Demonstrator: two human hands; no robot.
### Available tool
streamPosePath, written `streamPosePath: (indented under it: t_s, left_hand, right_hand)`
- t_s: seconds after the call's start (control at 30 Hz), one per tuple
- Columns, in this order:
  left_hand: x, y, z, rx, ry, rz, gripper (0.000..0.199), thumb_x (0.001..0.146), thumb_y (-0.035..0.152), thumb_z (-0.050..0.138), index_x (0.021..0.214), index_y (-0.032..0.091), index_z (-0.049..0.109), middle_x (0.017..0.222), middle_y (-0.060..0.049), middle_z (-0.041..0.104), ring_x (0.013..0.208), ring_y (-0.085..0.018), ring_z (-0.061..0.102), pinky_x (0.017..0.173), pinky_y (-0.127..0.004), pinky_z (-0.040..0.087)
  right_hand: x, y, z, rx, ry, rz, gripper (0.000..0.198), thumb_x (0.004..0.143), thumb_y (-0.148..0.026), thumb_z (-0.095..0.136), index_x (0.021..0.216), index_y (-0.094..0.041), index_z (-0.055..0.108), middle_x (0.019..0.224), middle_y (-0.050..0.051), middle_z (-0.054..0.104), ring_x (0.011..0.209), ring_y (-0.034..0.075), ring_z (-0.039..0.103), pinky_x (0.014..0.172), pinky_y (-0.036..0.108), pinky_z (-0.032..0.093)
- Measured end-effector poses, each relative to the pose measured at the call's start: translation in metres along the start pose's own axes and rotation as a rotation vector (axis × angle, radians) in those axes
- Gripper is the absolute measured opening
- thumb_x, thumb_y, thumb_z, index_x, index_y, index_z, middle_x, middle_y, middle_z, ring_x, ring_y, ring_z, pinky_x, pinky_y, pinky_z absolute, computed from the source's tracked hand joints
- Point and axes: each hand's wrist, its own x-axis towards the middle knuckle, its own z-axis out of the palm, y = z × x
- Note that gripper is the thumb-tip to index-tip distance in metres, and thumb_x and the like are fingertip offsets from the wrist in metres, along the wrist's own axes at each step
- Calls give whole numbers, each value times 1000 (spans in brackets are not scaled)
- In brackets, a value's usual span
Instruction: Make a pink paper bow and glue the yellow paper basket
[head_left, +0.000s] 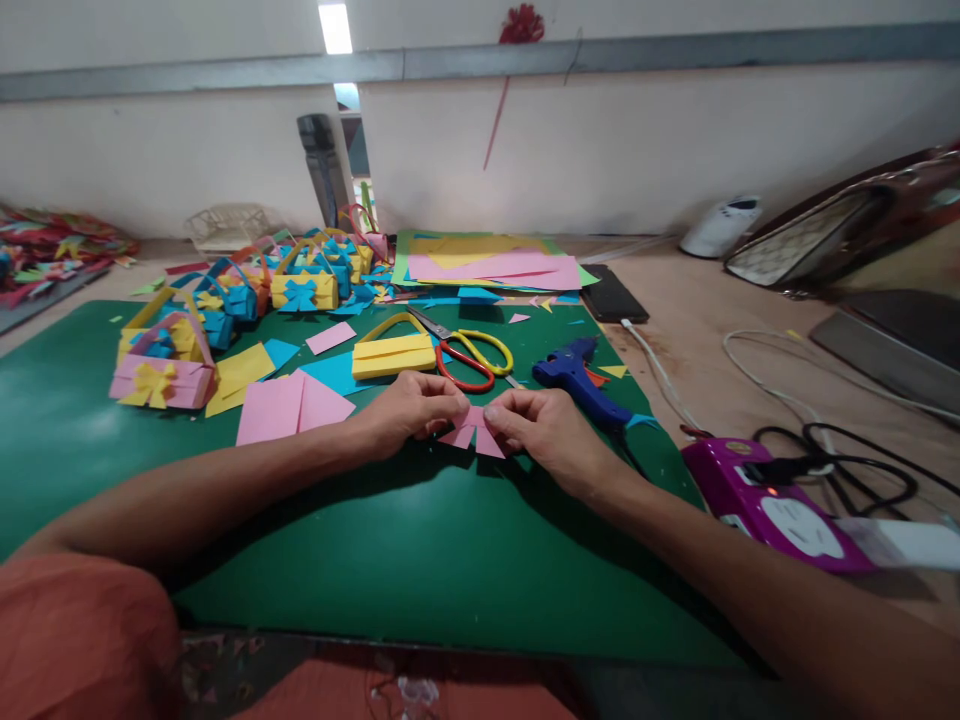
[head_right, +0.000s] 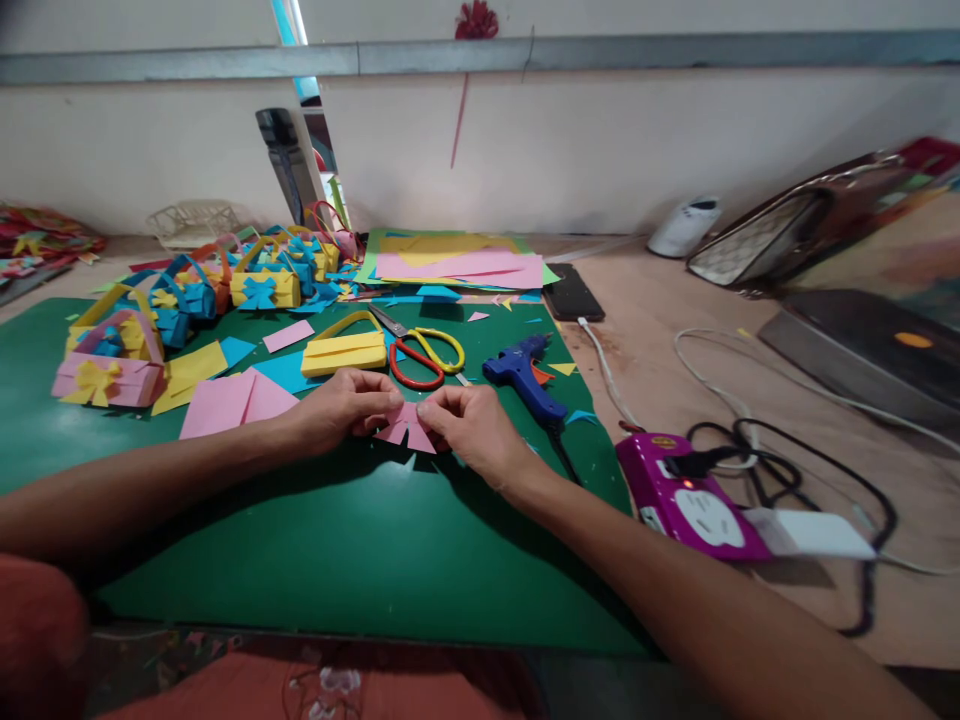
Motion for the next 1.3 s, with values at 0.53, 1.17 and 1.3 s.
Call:
streamPosePath:
  t_s: [0.53, 1.17, 1.3]
  left_hand:
    - [-2, 4, 2, 90, 21, 9, 22, 65, 33, 66, 59, 14, 57, 49, 5, 47, 42, -5, 32, 43, -20, 20]
    - [-1, -2, -1, 102, -79, 46, 24, 73, 33, 64, 61, 14, 56, 49, 4, 46, 42, -4, 31, 41, -18, 20]
    - [-3, 1, 2, 15, 46, 111, 29, 79, 41, 55, 68, 14, 58, 49, 5, 41, 39, -5, 29, 38, -18, 17]
  right_hand:
    - [-2, -4, 0, -141, -39, -39, 18, 70, -29, 60, 56, -17, 58, 48, -4, 52, 46, 7, 42, 46, 23, 32]
    - [0, 6, -2, -249, -4, -132, 29, 78, -40, 49, 58, -19, 49, 52, -5, 45, 46, 8, 38, 44, 23, 31]
    - [-4, -3, -4, -418, 4, -207, 30, 83, -34, 46, 57, -19, 53, 54, -1, 53, 50, 11, 46, 51, 25, 36]
